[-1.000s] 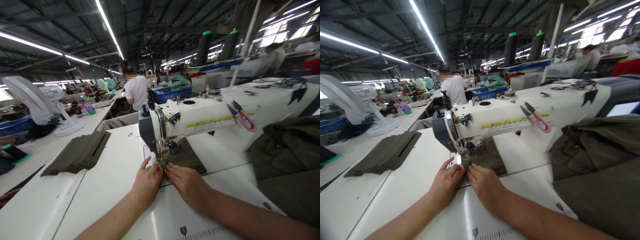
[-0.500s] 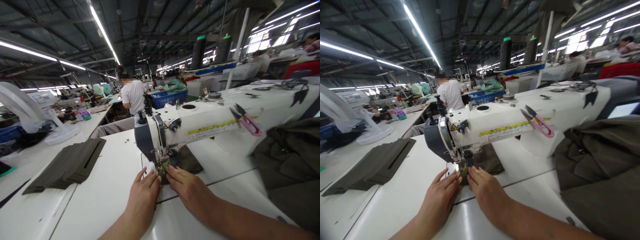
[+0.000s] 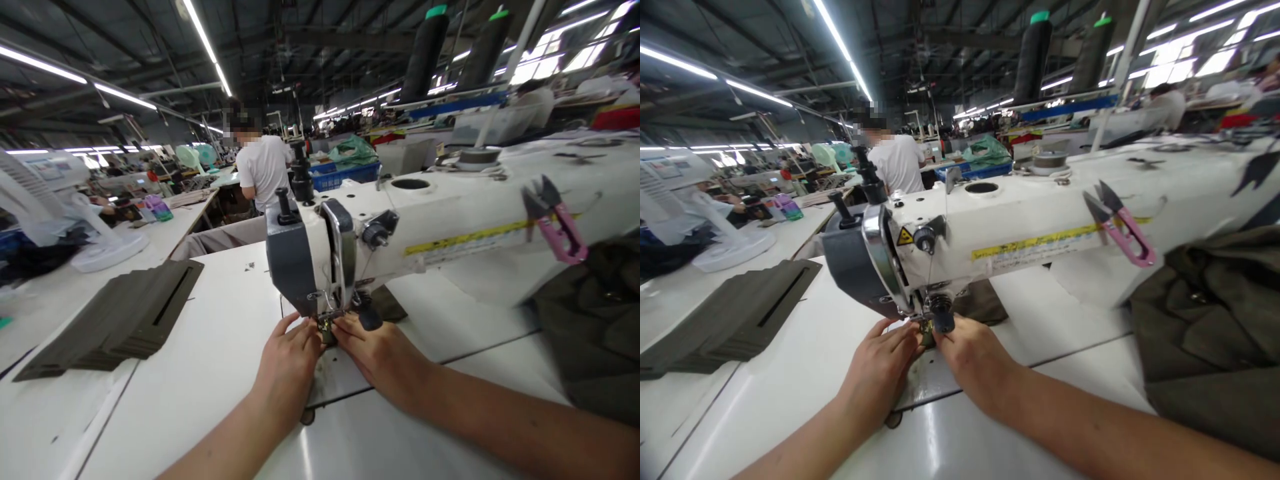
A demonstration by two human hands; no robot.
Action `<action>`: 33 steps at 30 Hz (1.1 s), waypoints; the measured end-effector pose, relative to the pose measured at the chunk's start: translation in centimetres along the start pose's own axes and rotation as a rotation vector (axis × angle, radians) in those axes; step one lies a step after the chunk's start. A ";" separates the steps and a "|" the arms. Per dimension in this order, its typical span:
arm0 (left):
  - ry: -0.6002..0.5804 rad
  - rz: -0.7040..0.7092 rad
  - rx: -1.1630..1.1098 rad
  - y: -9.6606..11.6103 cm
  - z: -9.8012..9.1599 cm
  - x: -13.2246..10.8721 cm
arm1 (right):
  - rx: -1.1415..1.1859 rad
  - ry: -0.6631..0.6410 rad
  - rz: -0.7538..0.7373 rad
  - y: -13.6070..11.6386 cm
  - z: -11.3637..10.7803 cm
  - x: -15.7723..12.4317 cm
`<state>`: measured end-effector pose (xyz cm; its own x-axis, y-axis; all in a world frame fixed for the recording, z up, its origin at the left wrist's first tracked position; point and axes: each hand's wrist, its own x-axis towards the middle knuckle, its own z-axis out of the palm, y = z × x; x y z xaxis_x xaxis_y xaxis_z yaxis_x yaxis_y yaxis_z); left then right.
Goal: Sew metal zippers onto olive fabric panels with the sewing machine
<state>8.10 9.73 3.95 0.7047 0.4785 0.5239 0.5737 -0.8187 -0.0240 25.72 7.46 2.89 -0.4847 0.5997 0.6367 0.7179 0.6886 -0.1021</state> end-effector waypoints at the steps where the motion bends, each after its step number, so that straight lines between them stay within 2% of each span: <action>1: -0.002 -0.003 -0.008 0.0 0.0 0.0 | 0.012 0.004 0.001 0.0 0.0 0.0; 21: 0.015 -0.055 -0.030 -0.2 0.3 -0.3 | 0.096 -0.048 0.078 -0.1 0.5 0.1; 25: 0.015 -0.084 -0.024 -0.4 0.3 -0.6 | 0.118 -0.108 0.131 0.4 -0.2 0.2; 27: -0.001 -0.103 -0.018 -0.4 -0.1 -0.6 | 0.012 -0.135 0.191 0.7 -1.2 0.1; 30: -0.020 -0.135 -0.003 0.0 -1.4 -0.7 | -0.292 -0.180 0.326 0.1 -2.9 -1.1; 33: -0.047 -0.102 -0.050 0.8 -2.5 -1.1 | -0.404 -0.203 0.294 -2.5 -4.3 -3.6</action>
<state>6.72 7.74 5.50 0.6633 0.5732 0.4811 0.6226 -0.7794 0.0701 27.77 1.82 4.15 -0.2929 0.8378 0.4607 0.9534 0.2926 0.0740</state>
